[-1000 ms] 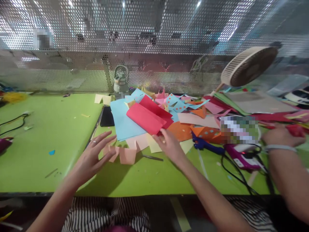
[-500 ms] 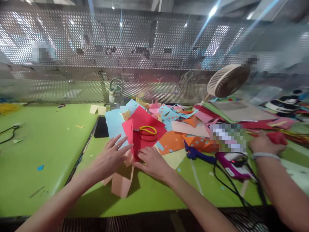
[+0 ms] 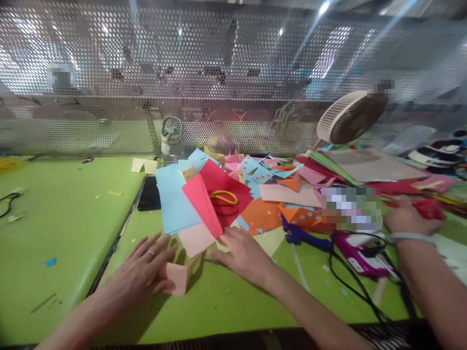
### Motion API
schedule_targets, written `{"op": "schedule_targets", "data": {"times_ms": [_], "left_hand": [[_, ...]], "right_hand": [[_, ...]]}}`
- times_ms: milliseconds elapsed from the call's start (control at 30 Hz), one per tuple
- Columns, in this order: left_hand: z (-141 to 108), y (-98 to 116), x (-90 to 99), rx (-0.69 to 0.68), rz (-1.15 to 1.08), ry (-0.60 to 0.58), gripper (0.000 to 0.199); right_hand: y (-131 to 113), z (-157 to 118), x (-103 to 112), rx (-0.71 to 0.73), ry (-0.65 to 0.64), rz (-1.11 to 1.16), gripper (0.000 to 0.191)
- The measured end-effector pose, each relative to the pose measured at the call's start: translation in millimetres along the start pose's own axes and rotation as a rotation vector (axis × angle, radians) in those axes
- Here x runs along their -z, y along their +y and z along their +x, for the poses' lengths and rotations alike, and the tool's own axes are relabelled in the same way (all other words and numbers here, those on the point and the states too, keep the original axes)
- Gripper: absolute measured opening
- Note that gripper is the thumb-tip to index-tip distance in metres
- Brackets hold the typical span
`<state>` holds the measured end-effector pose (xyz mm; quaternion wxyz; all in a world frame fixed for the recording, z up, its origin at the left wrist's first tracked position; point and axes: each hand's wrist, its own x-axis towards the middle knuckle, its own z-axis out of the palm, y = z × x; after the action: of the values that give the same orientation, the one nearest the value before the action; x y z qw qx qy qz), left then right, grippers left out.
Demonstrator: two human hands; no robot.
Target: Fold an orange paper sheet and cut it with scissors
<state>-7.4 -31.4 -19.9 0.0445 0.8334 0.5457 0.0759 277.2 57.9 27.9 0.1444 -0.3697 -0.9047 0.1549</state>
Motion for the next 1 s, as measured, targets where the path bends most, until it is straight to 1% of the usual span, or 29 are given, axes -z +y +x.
{"op": "schedule_targets", "data": {"times_ms": [67, 133, 200, 267, 333, 433, 500, 600, 700, 767, 833, 900, 1000], "left_hand": [[-2, -15, -0.8, 0.066, 0.048, 0.04, 0.067], [-5, -27, 3.7, 0.127, 0.089, 0.075, 0.059], [-7, -32, 10.7, 0.198, 0.134, 0.12, 0.05], [-8, -31, 17.7, 0.234, 0.168, 0.179, 0.047], [-7, -25, 23.9, 0.202, 0.175, 0.251, 0.047], [3, -11, 29.9, 0.071, 0.146, 0.348, 0.05], [13, 0, 30.0, -0.012, 0.134, 0.379, 0.05], [29, 14, 24.2, -0.077, 0.136, 0.359, 0.048], [39, 22, 17.5, -0.077, 0.122, 0.309, 0.048], [42, 25, 16.1, -0.065, 0.114, 0.303, 0.051], [43, 26, 17.4, -0.072, 0.115, 0.327, 0.053], [44, 27, 19.7, -0.097, 0.122, 0.352, 0.05], [44, 26, 21.8, -0.119, 0.129, 0.331, 0.046]], "right_hand": [[5, 6, 6, -0.101, 0.048, 0.013, 0.053], [11, 14, 7, -0.181, 0.102, -0.002, 0.052], [14, 23, 5, -0.21, 0.148, -0.019, 0.053], [12, 28, -1, -0.186, 0.177, -0.039, 0.052], [3, 30, -10, -0.11, 0.167, -0.047, 0.046], [-12, 27, -22, 0.031, 0.089, -0.05, 0.032], [-19, 23, -27, 0.079, 0.041, -0.058, 0.03], [-22, 14, -24, 0.108, 0.002, -0.064, 0.031], [-19, 5, -15, 0.14, -0.017, -0.056, 0.034], [-17, 1, -11, 0.149, -0.018, -0.057, 0.035], [-17, -1, -12, 0.149, -0.014, -0.069, 0.034], [-19, -1, -15, 0.155, -0.016, -0.084, 0.032], [-22, -1, -19, 0.167, -0.024, -0.097, 0.029]]}}
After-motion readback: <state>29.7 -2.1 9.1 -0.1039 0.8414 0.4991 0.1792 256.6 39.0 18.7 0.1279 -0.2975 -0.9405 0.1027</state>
